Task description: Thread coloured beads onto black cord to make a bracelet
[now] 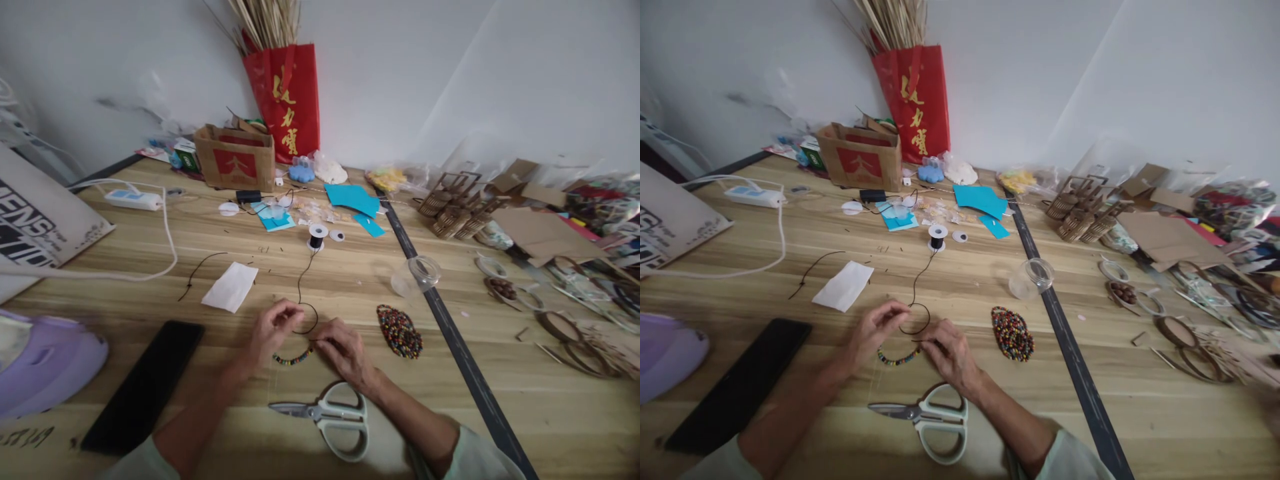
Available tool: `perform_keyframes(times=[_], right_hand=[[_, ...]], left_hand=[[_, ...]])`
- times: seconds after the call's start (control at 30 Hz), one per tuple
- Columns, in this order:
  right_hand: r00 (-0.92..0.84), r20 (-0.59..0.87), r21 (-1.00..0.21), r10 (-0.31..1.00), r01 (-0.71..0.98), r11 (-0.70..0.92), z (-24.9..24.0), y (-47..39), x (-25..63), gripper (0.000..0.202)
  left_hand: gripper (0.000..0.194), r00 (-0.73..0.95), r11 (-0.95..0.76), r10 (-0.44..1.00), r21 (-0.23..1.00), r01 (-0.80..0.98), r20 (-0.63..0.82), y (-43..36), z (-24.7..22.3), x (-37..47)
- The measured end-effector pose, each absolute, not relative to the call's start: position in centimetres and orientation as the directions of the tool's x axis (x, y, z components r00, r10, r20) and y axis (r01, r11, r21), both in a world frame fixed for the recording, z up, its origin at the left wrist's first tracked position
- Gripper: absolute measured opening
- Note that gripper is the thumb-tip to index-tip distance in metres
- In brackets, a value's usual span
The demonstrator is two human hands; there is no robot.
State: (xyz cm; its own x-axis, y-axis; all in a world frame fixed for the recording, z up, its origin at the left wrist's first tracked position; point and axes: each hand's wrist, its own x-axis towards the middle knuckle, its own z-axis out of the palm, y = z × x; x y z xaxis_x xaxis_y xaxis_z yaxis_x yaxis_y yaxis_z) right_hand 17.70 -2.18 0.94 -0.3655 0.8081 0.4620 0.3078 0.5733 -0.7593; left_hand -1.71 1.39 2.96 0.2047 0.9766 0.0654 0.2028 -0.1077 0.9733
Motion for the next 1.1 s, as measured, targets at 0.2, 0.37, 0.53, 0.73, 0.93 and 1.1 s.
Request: perform_keyframes(times=[0.2,0.37,0.53,0.73,0.93,1.1], right_hand=[[-0.454,0.495,-0.66,0.741,0.359,0.661,0.7,-2.3,17.8,0.015],[-0.477,0.523,-0.634,0.706,0.335,0.697,0.6,-2.2,17.6,0.016],[-0.485,0.506,-0.647,0.714,0.335,0.686,0.8,-2.1,17.7,0.015],[-0.476,0.501,-0.657,0.723,0.335,0.676,1.0,-2.1,17.7,0.016],[-0.441,0.515,-0.675,0.735,0.319,0.665,0.9,-2.0,17.8,0.015],[-0.445,0.489,-0.698,0.751,0.317,0.642,0.8,-1.9,17.8,0.014]], left_hand=[[0.027,0.065,-0.048,0.998,0.878,0.476,0.02,3.5,1.9,-4.1],[0.008,0.242,-0.232,0.967,0.651,0.723,0.076,3.7,1.7,-5.0],[0.005,0.288,-0.266,0.957,0.478,0.837,0.029,3.2,2.2,-4.5],[0.013,0.342,-0.324,0.939,0.418,0.849,0.034,3.0,2.1,-4.1],[0.014,0.25,-0.219,0.966,0.712,0.667,0.063,3.1,2.1,-4.3],[0.02,0.249,-0.099,0.969,0.909,0.405,-0.005,2.7,3.5,-3.6]])
